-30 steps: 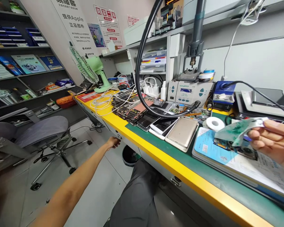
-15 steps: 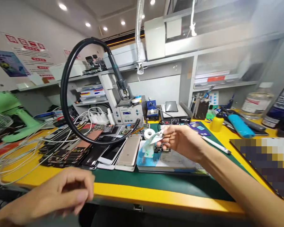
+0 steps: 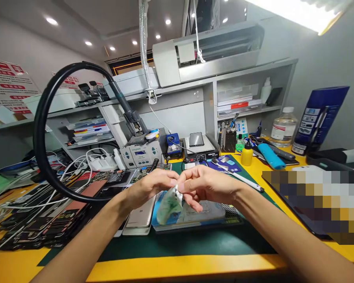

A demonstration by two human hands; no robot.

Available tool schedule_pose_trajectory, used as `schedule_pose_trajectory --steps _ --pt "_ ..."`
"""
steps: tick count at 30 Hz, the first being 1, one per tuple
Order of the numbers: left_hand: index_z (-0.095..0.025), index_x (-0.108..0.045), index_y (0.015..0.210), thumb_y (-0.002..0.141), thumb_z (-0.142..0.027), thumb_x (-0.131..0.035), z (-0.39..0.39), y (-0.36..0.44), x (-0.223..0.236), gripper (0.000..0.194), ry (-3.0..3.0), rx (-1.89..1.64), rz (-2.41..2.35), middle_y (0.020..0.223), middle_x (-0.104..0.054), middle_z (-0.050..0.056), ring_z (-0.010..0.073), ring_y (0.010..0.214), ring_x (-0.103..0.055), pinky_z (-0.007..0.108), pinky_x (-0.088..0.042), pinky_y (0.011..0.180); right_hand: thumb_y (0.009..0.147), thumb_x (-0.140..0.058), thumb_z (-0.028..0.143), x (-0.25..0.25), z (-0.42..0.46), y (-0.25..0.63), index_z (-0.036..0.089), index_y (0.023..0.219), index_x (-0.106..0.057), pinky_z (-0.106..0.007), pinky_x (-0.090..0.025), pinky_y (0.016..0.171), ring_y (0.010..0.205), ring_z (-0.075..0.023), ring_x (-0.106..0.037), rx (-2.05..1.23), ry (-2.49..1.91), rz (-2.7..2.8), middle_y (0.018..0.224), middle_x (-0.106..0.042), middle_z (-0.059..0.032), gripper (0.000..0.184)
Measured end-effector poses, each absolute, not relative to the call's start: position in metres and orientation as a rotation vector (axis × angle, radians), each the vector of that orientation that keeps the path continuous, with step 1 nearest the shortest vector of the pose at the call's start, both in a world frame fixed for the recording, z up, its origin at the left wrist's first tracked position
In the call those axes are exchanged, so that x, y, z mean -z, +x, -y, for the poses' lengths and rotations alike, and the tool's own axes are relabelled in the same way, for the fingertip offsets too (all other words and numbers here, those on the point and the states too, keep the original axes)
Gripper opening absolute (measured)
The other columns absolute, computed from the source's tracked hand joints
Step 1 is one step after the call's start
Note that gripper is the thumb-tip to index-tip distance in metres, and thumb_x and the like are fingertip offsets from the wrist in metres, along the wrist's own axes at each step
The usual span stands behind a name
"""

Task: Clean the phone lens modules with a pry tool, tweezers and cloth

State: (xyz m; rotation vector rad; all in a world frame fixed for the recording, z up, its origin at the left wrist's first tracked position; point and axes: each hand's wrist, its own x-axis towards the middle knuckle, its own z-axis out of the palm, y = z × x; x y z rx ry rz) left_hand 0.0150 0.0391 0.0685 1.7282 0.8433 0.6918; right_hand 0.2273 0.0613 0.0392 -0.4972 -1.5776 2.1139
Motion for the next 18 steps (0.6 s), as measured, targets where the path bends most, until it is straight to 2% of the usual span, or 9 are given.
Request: schedule_pose_trajectory --steps 2,4,8,12,15,18 --pt "-0.019 -0.074 0.071 0.083 -0.028 -0.063 -0.039 0.011 -0.067 0.019 1.71 -0.683 -0.857 0.066 -0.065 0.003 0.0167 0.061 -0.058 0.028 -0.047 0.056 0.082 -0.08 0.029 -0.041 -0.062 0.229 0.014 0.083 -0.07 -0.018 -0.045 0.045 0.042 -0.0099 -0.061 -2.086 -0.538 1.611 0.055 -0.069 -0.0004 0.017" --pt "-0.019 -0.073 0.069 0.081 -0.027 -0.067 -0.039 0.007 -0.065 0.015 1.694 -0.694 -0.856 0.062 -0.061 0.001 0.0153 0.058 -0.052 0.027 -0.042 0.053 0.081 -0.081 0.029 -0.042 -0.061 0.229 0.014 0.082 -0.071 -0.019 -0.045 0.045 0.042 -0.0099 -0.06 -2.066 -0.582 1.609 0.055 -0.068 0.0003 0.019" --pt "-0.019 -0.072 0.068 0.076 -0.027 -0.075 -0.038 0.002 -0.059 0.011 1.652 -0.767 -0.823 0.069 -0.062 0.002 0.0163 0.066 -0.052 0.029 -0.042 0.062 0.082 -0.081 0.031 -0.041 -0.06 0.226 0.014 0.079 -0.069 -0.019 -0.045 0.046 0.042 -0.0095 -0.06 -2.076 -0.618 1.556 0.055 -0.067 0.0008 0.021" --pt "-0.016 -0.074 0.071 0.079 -0.032 -0.078 -0.037 -0.003 -0.054 0.019 1.5 -0.828 -0.82 0.069 -0.058 0.003 0.0145 0.067 -0.047 0.028 -0.038 0.063 0.089 -0.076 0.04 -0.04 -0.059 0.224 0.014 0.072 -0.063 -0.018 -0.043 0.043 0.041 -0.0083 -0.057 -2.071 -0.604 1.481 0.055 -0.063 0.0012 0.034" --pt "-0.013 -0.074 0.075 0.082 -0.037 -0.078 -0.034 -0.006 -0.052 0.025 1.425 -0.857 -0.853 0.076 -0.059 0.003 0.0144 0.076 -0.05 0.026 -0.039 0.072 0.085 -0.079 0.048 -0.041 -0.057 0.223 0.015 0.075 -0.064 -0.018 -0.041 0.039 0.045 -0.0085 -0.054 -2.002 -0.642 1.481 0.059 -0.061 0.002 0.038" --pt "-0.013 -0.074 0.078 0.085 -0.037 -0.077 -0.032 -0.007 -0.05 0.025 1.411 -0.898 -0.875 0.079 -0.059 0.003 0.014 0.078 -0.05 0.026 -0.038 0.074 0.082 -0.083 0.043 -0.041 -0.054 0.221 0.015 0.078 -0.067 -0.017 -0.039 0.04 0.046 -0.0074 -0.05 -1.879 -0.724 1.551 0.056 -0.058 0.0034 0.033"
